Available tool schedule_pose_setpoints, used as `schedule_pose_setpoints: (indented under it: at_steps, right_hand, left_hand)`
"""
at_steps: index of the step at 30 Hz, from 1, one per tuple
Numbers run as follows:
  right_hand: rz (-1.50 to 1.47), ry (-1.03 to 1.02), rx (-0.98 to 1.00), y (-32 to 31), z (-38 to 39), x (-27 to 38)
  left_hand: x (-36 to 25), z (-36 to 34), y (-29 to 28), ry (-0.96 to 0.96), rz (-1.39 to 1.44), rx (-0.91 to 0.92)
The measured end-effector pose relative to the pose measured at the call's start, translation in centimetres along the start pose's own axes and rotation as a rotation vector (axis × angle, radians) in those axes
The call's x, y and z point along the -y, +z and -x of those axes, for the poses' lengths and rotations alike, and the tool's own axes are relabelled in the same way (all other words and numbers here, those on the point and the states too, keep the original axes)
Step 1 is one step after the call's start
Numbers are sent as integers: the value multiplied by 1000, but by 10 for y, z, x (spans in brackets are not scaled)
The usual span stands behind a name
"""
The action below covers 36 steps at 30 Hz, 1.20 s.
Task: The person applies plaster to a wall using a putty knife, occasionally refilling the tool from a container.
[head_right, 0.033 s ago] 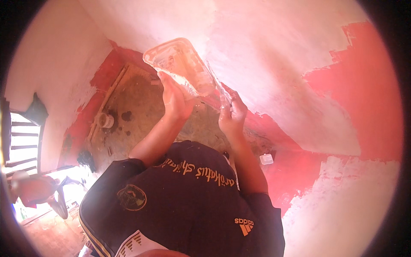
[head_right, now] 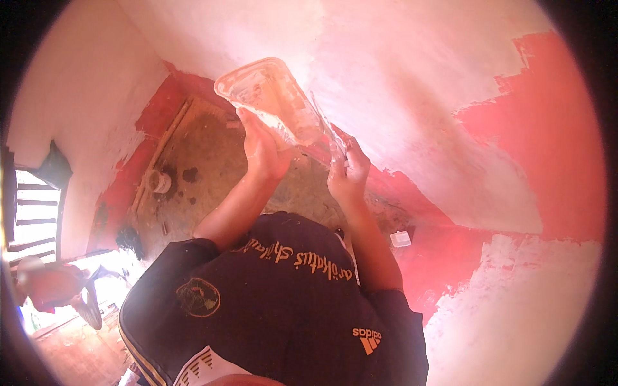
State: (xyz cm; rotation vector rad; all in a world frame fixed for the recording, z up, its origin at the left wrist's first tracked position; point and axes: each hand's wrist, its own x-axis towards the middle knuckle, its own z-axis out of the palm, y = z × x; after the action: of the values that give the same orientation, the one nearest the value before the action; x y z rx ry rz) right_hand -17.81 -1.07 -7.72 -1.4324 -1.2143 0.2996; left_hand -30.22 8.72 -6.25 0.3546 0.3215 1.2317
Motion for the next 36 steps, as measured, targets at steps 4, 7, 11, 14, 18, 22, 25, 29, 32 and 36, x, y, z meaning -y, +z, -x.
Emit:
schedule_pose_setpoints:
  at_steps: [4, 7, 11, 14, 18, 22, 25, 29, 32, 36]
  right_hand:
    - [-28, 66, -84, 1, 2, -21]
    - [-109, 117, -205, -6, 0, -12]
    - [-33, -2, -118, -5, 9, -26]
    - [-148, 262, -83, -2, 11, -25]
    - [-327, 290, -198, -4, 5, -27]
    - [-282, 234, -237, -7, 7, -19]
    - [-212, 231, -145, 1, 12, -26]
    - [-333, 340, -154, -1, 10, -22]
    - [-317, 272, -187, -8, 5, -17]
    - [-266, 280, -174, -3, 8, -18]
  left_hand:
    - [1, 4, 8, -21, -52, -44]
    - [4, 0, 3, 27, -122, -57]
    - [1, 1, 7, -25, -77, -83]
    - [-5, 10, 31, -78, -33, -95]
    - [2, 7, 27, 10, -161, -127]
    - [0, 6, 19, 81, -170, -97]
    - [0, 10, 28, 2, -105, -108]
    - [5, 7, 29, 51, -73, -59]
    - [1, 9, 22, 67, -117, -58]
    - [4, 6, 6, 96, -126, -87]
